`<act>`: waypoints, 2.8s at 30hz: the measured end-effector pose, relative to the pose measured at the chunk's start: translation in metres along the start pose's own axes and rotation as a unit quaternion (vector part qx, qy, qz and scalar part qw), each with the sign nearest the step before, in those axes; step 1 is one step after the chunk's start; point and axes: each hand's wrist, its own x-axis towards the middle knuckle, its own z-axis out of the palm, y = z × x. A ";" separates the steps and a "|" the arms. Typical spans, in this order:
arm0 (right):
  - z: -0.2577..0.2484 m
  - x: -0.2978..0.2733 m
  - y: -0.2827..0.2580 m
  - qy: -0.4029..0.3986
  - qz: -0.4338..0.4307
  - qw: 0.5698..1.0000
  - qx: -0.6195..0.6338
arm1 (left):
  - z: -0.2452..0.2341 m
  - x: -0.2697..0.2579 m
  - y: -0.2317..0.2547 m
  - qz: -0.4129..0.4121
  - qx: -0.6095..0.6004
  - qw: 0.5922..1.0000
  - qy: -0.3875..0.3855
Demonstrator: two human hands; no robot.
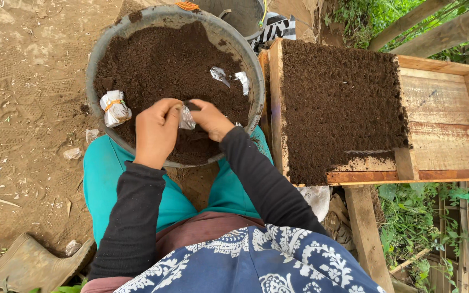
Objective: The person scoops soil from a large metal basin and fills small white seed pouches by hand. They then place the filled pouches onto a wooden tray filled with soil. The process is repeated continuously throughout the video.
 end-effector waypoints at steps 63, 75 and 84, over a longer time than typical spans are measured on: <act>0.028 -0.082 -0.148 0.041 -0.097 0.965 0.239 | 0.019 0.000 0.012 -0.411 -0.567 0.700 0.140; 0.038 -0.107 -0.140 0.043 -0.218 0.974 -0.053 | 0.041 0.007 0.000 -0.437 -0.670 0.570 0.187; 0.014 -0.127 -0.161 0.008 -0.177 0.887 -0.427 | 0.037 0.007 -0.015 -0.397 -0.630 0.643 0.180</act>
